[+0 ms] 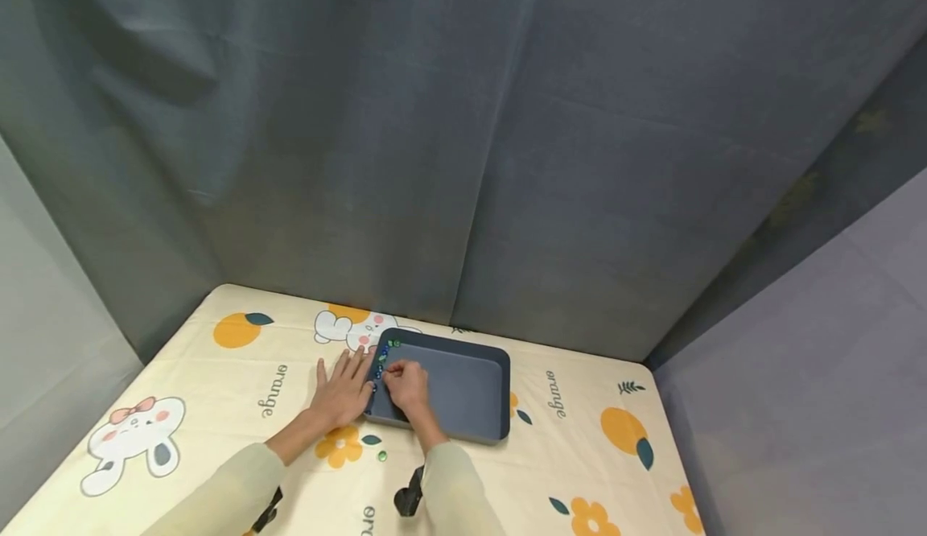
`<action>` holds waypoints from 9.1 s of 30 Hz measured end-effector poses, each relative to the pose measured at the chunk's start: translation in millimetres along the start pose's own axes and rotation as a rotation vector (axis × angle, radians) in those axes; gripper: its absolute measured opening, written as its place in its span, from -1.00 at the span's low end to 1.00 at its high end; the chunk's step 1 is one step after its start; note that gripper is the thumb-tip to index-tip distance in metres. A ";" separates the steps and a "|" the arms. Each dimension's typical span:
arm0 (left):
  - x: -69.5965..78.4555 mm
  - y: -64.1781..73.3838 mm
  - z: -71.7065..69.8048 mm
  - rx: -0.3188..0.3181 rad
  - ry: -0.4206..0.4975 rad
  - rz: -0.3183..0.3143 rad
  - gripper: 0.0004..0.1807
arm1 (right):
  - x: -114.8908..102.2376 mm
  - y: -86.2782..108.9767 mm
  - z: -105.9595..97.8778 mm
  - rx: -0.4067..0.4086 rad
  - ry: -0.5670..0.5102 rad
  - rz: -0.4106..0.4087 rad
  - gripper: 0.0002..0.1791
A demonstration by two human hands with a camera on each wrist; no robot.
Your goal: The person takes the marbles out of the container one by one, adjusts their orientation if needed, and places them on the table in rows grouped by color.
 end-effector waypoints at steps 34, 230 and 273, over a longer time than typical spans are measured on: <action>0.9 -2.2 3.1 0.000 0.006 0.002 -0.33 | -9.7 -16.6 7.8 0.061 0.135 0.015 -0.88; 1.3 1.1 -6.4 0.047 -0.060 -0.005 -0.31 | -21.1 39.3 -39.7 -0.010 -0.129 -0.178 -0.88; -1.5 -3.6 2.4 0.047 -0.040 0.005 -0.33 | -1.9 -28.0 4.2 0.088 0.107 0.097 -0.78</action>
Point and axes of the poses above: each hand's wrist, its own y-axis away from the middle knuckle, its own z-axis out of the palm, x = y × z, the point moved 10 cm from there along -y, towards the middle knuckle, and after that the axes turned 9 degrees about -y, right-handed, at the moved point
